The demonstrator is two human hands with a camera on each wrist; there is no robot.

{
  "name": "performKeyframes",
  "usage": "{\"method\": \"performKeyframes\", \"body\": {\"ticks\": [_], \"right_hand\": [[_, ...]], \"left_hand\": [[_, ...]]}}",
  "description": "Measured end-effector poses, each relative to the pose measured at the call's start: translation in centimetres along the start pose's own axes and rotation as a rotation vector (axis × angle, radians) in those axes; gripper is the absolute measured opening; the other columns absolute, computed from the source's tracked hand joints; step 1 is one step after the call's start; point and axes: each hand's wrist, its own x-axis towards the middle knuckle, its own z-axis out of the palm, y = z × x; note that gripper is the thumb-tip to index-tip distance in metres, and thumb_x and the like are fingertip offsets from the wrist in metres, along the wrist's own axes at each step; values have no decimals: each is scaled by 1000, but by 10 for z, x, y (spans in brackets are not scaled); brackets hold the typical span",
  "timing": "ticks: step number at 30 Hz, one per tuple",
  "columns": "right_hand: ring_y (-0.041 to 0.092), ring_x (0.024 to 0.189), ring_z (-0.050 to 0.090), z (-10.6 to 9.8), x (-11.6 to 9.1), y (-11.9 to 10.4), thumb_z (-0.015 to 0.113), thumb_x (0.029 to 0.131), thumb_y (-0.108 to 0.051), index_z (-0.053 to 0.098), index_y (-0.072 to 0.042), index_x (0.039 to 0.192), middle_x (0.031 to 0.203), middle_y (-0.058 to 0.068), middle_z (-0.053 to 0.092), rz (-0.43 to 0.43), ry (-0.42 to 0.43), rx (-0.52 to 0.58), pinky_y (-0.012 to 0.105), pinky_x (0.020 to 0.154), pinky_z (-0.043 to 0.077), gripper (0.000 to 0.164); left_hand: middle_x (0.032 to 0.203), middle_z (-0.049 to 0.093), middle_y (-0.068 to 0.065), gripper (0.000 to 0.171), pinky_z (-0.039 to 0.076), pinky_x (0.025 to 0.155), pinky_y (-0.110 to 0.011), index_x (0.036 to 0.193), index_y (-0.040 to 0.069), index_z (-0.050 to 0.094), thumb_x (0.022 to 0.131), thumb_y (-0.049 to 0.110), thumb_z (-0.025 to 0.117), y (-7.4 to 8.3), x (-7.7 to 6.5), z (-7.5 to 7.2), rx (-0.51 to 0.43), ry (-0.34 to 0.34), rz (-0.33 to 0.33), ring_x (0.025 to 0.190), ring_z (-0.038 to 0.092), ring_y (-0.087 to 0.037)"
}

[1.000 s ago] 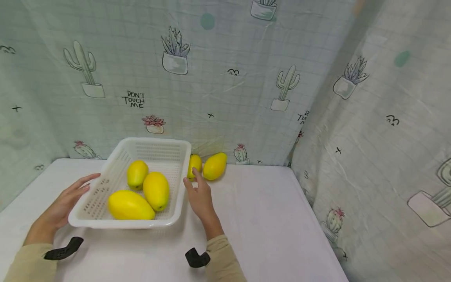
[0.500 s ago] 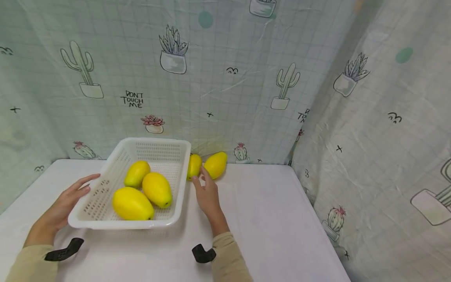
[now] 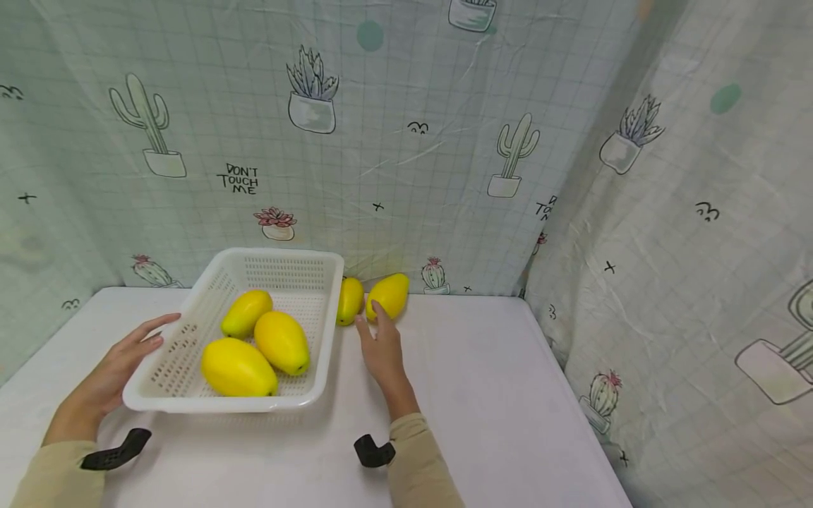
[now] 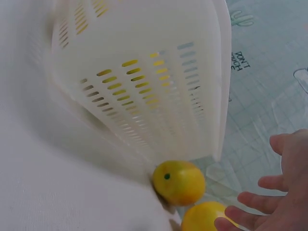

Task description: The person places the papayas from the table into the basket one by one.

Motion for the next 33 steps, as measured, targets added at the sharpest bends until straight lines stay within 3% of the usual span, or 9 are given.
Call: {"method": "performKeyframes", "body": {"ticks": [8, 17, 24, 33], "right_hand": [[25, 126, 43, -4, 7, 5, 45, 87, -59, 36, -24, 139, 141, -2, 42, 31, 37, -18, 43, 98, 43, 64], [26, 127, 42, -5, 12, 9, 50, 90, -45, 39, -22, 137, 140, 3, 42, 14, 90, -20, 44, 99, 42, 53], [26, 128, 41, -8, 16, 9, 52, 86, -53, 40, -22, 135, 140, 4, 42, 34, 103, -40, 45, 101, 41, 59], [27, 124, 44, -9, 22, 13, 61, 83, -46, 42, -17, 134, 138, 7, 44, -1, 118, -79, 44, 102, 39, 62]], "left_hand": [[132, 38, 19, 49, 54, 78, -26, 146, 27, 18, 100, 26, 33, 0, 0, 1, 11, 10, -2, 103, 56, 4], [133, 37, 19, 49, 53, 79, -24, 146, 27, 19, 99, 26, 34, -2, -1, 1, -4, 5, 4, 104, 56, 5], [132, 42, 16, 48, 54, 79, -28, 146, 25, 18, 100, 23, 31, -1, -1, 1, -40, -24, 17, 103, 59, 0], [132, 43, 15, 48, 54, 79, -28, 146, 24, 19, 100, 21, 31, -3, -1, 0, -55, -30, 26, 103, 59, -1]]}}
